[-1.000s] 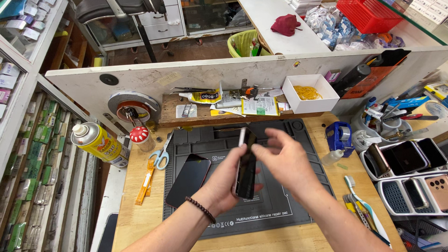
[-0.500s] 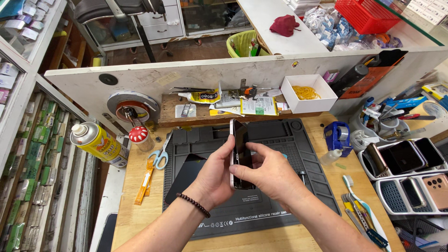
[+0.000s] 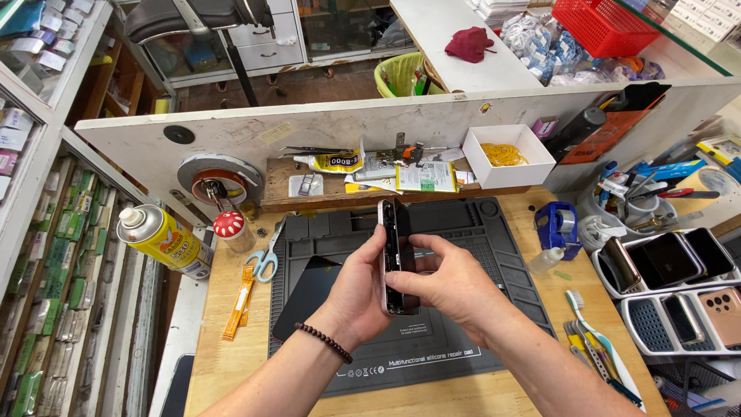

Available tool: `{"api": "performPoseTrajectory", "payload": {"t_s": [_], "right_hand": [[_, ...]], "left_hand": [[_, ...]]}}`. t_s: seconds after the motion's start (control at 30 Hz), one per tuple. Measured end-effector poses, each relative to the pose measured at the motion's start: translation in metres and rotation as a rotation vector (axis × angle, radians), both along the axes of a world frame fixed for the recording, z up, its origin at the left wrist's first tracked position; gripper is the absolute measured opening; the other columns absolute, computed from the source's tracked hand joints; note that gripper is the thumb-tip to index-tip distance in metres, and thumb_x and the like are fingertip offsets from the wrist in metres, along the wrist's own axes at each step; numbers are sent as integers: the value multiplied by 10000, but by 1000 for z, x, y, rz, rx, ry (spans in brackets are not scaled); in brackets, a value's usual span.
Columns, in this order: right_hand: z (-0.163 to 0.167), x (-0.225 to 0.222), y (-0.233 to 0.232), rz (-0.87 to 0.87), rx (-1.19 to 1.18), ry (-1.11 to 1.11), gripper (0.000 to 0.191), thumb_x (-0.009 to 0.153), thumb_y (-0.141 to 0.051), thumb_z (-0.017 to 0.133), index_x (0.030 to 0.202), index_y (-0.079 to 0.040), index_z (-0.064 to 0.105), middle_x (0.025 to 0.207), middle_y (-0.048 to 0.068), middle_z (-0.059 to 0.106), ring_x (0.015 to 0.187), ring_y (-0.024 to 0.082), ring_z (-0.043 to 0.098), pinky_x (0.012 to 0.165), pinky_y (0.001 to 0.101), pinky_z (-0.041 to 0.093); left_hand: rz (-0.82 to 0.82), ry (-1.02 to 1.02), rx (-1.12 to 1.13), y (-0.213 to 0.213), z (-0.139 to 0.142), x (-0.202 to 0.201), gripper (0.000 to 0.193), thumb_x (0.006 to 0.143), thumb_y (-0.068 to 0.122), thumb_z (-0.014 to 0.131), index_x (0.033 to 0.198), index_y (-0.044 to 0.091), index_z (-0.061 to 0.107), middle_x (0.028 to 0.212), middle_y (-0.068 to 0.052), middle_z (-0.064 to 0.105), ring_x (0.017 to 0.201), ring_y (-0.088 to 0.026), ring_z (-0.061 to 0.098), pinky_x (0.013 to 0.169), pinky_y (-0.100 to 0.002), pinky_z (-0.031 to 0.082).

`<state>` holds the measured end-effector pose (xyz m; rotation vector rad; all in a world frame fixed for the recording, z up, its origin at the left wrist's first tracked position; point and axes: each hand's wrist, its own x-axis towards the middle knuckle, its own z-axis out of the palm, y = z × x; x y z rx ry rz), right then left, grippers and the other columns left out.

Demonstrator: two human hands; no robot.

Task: The person cleans the edges of a white smartphone with a blue card, then opens the device and removes the battery. They place the battery aside, inspect the interior, and use a small tool to adjust components inside the phone.

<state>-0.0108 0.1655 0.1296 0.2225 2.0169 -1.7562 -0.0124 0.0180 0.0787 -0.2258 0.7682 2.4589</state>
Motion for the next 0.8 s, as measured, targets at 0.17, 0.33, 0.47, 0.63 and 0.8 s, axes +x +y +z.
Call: {"api": "performPoseTrajectory", "payload": {"t_s": [0.17, 0.33, 0.47, 0.63, 0.8], "right_hand": [[-3, 5, 3, 26, 48, 43, 800, 697, -165, 822, 1435, -61, 532, 1114, 123, 750, 975, 187, 732, 790, 330, 620], [-11, 9, 4, 25, 72, 81, 813, 700, -189, 825, 1444, -57, 525, 1116, 113, 761, 992, 171, 727, 805, 329, 613], [-12, 10, 1, 20, 176, 143, 855, 686, -232, 851, 1445, -59, 499, 1078, 101, 777, 983, 168, 750, 817, 323, 614], [-8, 13, -4, 9, 530, 243, 877, 692, -364, 928, 1434, -127, 525, 1047, 92, 750, 955, 176, 745, 830, 321, 597], [-17, 16, -5, -139, 433, 389, 732, 727, -295, 852, 1374, -91, 578, 1020, 86, 771, 933, 159, 761, 788, 316, 622]], "left_hand": [[11, -5, -12, 5, -4, 2, 476, 1044, 517, 421, 1204, 109, 607, 1057, -132, 706, 977, -252, 704, 835, -425, 598], [21, -17, -52, 6, -10, 3, 415, 1034, 486, 481, 1188, 122, 607, 1029, -119, 713, 953, -261, 704, 829, -427, 588], [30, -9, -112, 6, -11, 1, 385, 1031, 461, 505, 1206, 133, 603, 1077, -123, 714, 988, -266, 702, 876, -438, 581], [-7, -47, -28, 8, -7, 0, 555, 1020, 554, 411, 1252, 94, 617, 1124, -151, 720, 1021, -274, 713, 909, -426, 583], [39, -86, -44, 6, -6, -6, 597, 1027, 565, 363, 1273, 92, 630, 1157, -108, 731, 1041, -241, 716, 922, -417, 583]]}}
